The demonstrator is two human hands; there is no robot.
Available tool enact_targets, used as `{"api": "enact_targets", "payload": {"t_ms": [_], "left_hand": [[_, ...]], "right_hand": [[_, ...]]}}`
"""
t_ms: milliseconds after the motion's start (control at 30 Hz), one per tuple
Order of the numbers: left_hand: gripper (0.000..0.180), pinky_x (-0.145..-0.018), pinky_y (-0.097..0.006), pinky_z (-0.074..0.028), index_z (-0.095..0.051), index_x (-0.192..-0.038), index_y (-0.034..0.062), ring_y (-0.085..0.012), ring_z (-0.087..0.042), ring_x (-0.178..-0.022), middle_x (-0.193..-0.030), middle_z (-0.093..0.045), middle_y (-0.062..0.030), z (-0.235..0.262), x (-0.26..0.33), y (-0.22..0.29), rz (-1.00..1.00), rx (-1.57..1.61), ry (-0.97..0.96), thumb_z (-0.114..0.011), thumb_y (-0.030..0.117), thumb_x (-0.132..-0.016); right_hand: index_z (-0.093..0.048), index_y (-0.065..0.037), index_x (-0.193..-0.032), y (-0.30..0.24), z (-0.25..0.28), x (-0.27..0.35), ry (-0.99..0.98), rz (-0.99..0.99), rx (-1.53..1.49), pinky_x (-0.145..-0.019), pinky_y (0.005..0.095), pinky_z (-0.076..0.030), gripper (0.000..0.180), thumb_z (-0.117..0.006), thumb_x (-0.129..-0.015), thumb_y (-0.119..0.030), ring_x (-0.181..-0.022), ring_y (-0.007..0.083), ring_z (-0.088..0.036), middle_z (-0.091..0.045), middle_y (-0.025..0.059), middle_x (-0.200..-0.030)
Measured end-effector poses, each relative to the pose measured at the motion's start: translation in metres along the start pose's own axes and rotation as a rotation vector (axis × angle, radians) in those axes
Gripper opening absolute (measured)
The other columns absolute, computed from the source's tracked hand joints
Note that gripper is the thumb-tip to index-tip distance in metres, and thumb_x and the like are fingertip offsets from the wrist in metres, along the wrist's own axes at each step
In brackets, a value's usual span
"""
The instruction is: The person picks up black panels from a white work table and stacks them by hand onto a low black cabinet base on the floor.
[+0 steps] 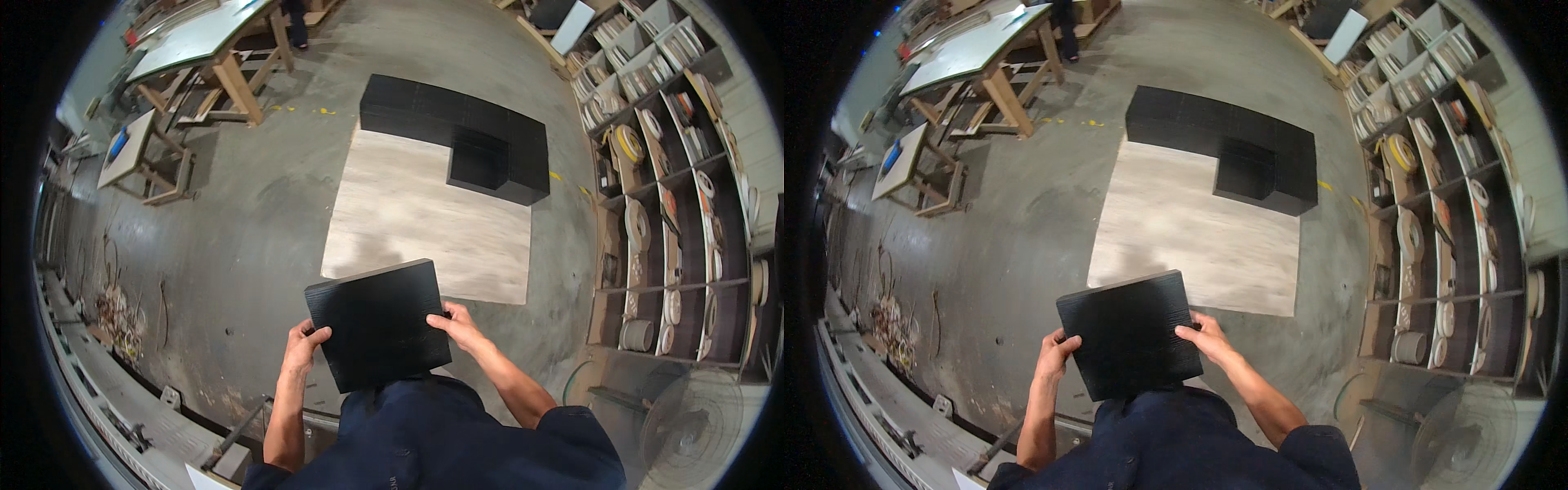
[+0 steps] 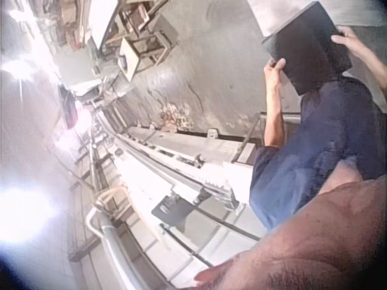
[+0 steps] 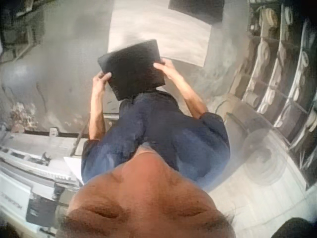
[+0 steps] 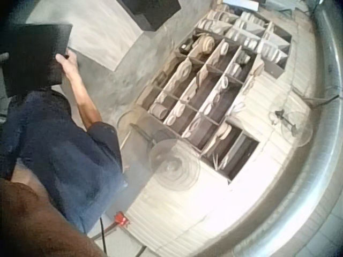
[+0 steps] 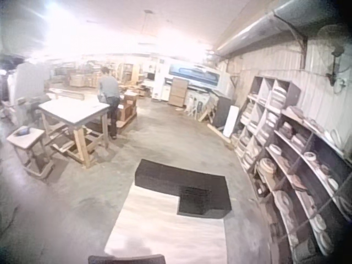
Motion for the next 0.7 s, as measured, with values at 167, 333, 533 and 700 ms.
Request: {"api": "enact_targets", "payload": {"t_ms": [167,333,533,700], "left_hand": [[0.047,-0.09,-0.034,-0.045,-0.056,-0.114,-0.0086,-0.0219,-0.059,-0.096,-0.103,-0.063,-0.0136,-0.06,-0.089,0.017,0.13,-0.02,-0.17,-0.073,0.012,-0.075],[0.045,-0.09,-0.035,-0.045,-0.056,-0.114,-0.0086,-0.0224,-0.059,-0.097,-0.105,-0.063,-0.0143,-0.12,-0.168,0.048,0.159,-0.102,-0.264,-0.071,0.013,-0.078],[0.045,-0.089,-0.035,-0.046,-0.055,-0.115,-0.0064,-0.0208,-0.059,-0.097,-0.106,-0.063,-0.0112,-0.18,-0.269,0.064,0.185,-0.119,-0.276,-0.07,0.016,-0.079],[0.048,-0.088,-0.037,-0.046,-0.055,-0.116,-0.0079,-0.0224,-0.059,-0.1,-0.109,-0.062,-0.0139,-0.223,-0.378,0.041,0.24,-0.153,-0.212,-0.072,0.013,-0.077]], "right_hand": [[-0.058,0.005,-0.114,-0.018,0.058,-0.019,0.251,0.06,-0.084,-0.082,0.0294,-0.048,0.035,-0.066,-0.083,-0.009,-0.09,0.0148,-0.059,-0.064,0.0088,-0.1],[-0.061,0.004,-0.108,-0.043,0.115,-0.058,0.335,0.033,-0.097,-0.078,0.0281,-0.048,0.029,-0.066,-0.084,-0.01,-0.084,0.0131,-0.058,-0.064,0.0062,-0.095],[-0.062,0.003,-0.105,-0.064,0.189,-0.138,0.404,0.0,-0.14,-0.079,0.0287,-0.048,0.026,-0.066,-0.084,-0.012,-0.086,0.0137,-0.06,-0.066,0.0069,-0.097],[-0.061,0.004,-0.108,-0.059,0.265,-0.23,0.411,0.002,-0.265,-0.08,0.0285,-0.048,0.027,-0.065,-0.084,-0.01,-0.087,0.0141,-0.059,-0.065,0.008,-0.099]]}}
Point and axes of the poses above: each hand's wrist, its own x-axis away from the middle knuckle, its own z-axis out of the back of the hand, y = z × x, the point moved 9 cm from there along -x, towards the middle knuckle
